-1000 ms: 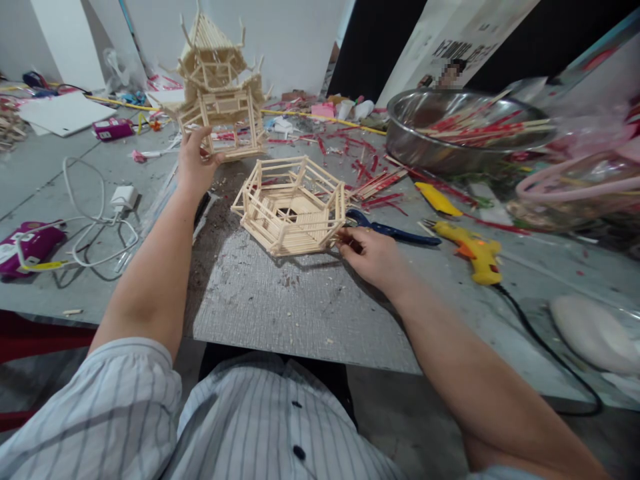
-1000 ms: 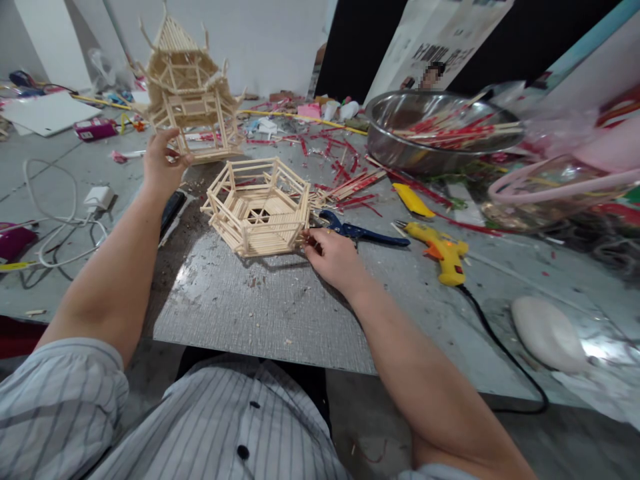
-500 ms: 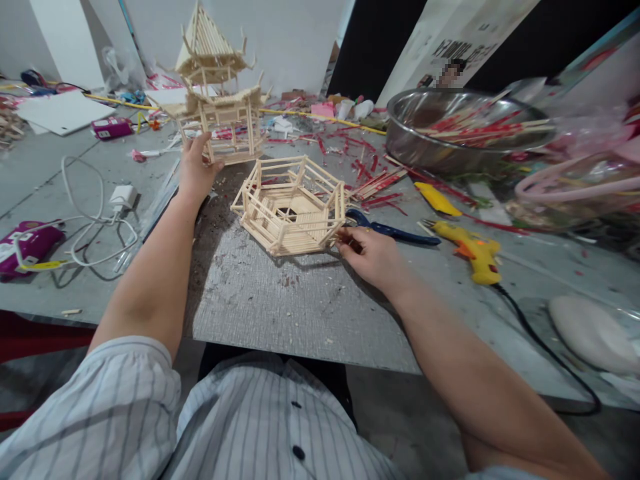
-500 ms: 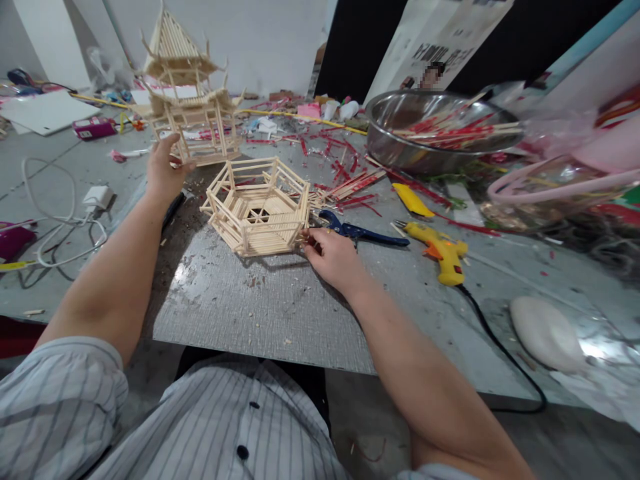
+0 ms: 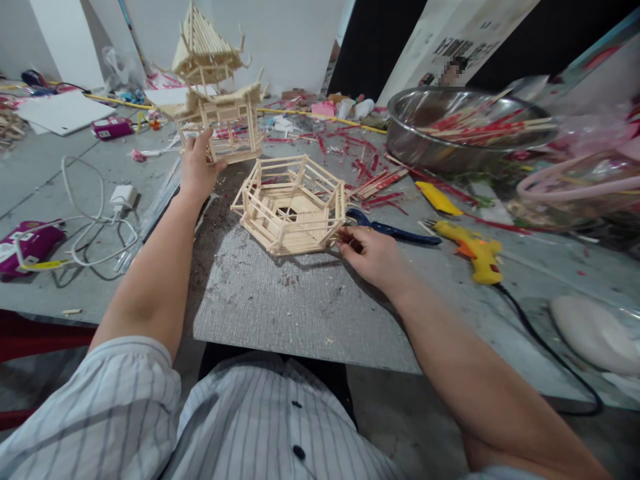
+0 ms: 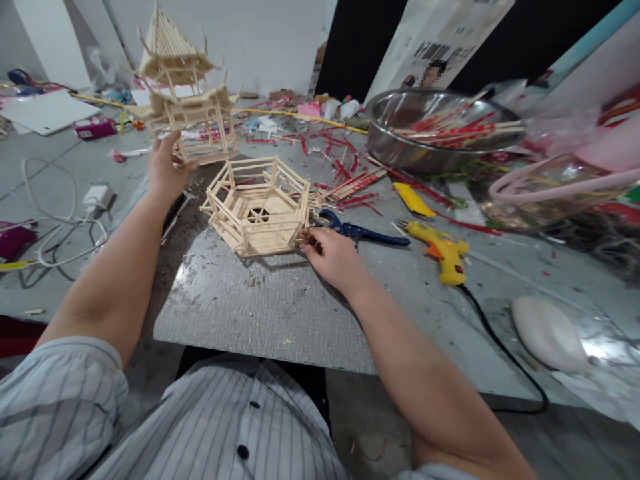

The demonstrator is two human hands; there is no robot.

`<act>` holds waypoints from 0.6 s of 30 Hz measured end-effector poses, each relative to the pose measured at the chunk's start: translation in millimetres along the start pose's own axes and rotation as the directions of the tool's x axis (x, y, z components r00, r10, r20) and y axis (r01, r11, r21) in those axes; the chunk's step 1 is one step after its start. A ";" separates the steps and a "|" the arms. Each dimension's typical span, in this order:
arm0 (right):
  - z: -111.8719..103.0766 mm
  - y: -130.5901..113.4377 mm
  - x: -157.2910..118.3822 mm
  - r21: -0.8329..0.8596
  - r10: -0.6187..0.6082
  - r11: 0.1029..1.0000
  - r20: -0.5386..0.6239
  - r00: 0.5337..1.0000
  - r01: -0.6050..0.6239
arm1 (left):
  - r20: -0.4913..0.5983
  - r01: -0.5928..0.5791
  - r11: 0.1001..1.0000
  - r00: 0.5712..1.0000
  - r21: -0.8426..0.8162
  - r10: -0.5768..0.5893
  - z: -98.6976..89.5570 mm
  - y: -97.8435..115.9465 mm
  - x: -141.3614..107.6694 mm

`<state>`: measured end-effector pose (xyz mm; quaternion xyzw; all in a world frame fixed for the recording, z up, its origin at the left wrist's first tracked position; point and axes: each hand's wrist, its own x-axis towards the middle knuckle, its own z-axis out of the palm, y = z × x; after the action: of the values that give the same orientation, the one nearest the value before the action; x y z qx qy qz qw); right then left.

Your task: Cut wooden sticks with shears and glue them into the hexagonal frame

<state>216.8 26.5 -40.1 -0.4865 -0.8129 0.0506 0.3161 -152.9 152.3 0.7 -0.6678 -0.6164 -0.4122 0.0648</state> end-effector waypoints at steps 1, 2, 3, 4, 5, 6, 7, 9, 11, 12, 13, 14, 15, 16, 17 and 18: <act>0.2 0.4 -0.1 0.001 -0.001 1.000 -0.002 1.000 0.001 | 0.006 0.004 1.000 1.000 0.007 -0.004 -0.3 1.5 -0.4; 0.3 0.8 -0.2 0.002 -0.003 1.000 -0.001 1.000 0.003 | 0.012 0.007 1.000 1.000 0.012 -0.007 -0.3 2.7 -0.8; 0.5 1.2 -0.3 0.002 -0.004 1.000 -0.001 1.000 0.004 | 0.016 0.008 1.000 1.000 0.015 -0.009 0.0 3.7 -1.2; 0.6 1.4 -0.4 0.002 -0.005 1.000 0.000 1.000 0.005 | 0.016 0.009 1.000 1.000 0.018 -0.009 0.6 4.2 -1.5; 0.7 1.6 -0.4 0.000 -0.007 1.000 0.000 1.000 0.007 | 0.016 0.006 1.000 1.000 0.021 -0.007 1.6 4.2 -1.8; 0.7 1.6 -0.4 -0.004 -0.008 1.000 -0.001 1.000 0.008 | 0.015 0.002 1.000 1.000 0.026 -0.002 2.9 3.6 -1.9; 0.6 1.5 -0.4 -0.010 -0.009 1.000 -0.003 1.000 0.009 | 0.011 -0.002 0.999 1.000 0.032 0.001 4.6 2.4 -2.0; 0.3 0.9 -0.3 -0.023 -0.012 1.000 -0.004 1.000 0.012 | 0.004 -0.031 0.999 1.000 0.036 0.031 8.7 -1.4 -2.1; -0.2 0.2 0.0 -0.032 -0.013 0.999 0.000 1.000 0.013 | 0.009 -0.103 0.995 0.995 0.015 0.103 12.7 -5.4 -2.3; -0.3 -0.1 0.1 -0.034 -0.014 0.999 0.003 1.000 0.014 | 0.014 -0.147 0.989 0.989 0.000 0.147 14.3 -6.6 -2.7; -0.4 -0.4 0.1 -0.035 -0.016 0.999 0.006 1.000 0.016 | 0.019 -0.183 0.983 0.983 -0.012 0.183 15.4 -6.9 -3.2; -0.3 -0.5 0.2 -0.036 -0.017 0.999 0.006 1.000 0.017 | 0.022 -0.203 0.979 0.979 -0.016 0.203 16.0 -6.0 -3.8; -0.1 -0.5 0.2 -0.038 -0.016 0.999 0.004 1.000 0.016 | 0.026 -0.204 0.979 0.979 -0.009 0.204 16.0 -4.1 -4.7; 0.1 -0.5 0.2 -0.039 -0.016 0.999 0.002 1.000 0.016 | 0.028 -0.190 0.982 0.981 0.006 0.190 15.6 -1.3 -5.6; 0.4 -0.3 0.1 -0.040 -0.015 0.999 0.000 1.000 0.015 | 0.028 -0.168 0.985 0.986 0.030 0.167 14.9 1.9 -6.5; 0.7 0.0 0.0 -0.040 -0.013 0.999 -0.002 1.000 0.013 | 0.030 -0.150 0.987 0.988 0.057 0.149 14.0 5.0 -7.5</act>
<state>216.3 26.6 -40.6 -0.4873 -0.8167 0.0316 0.3073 -141.2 153.7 -11.0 -0.7152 -0.5773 -0.3791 0.1072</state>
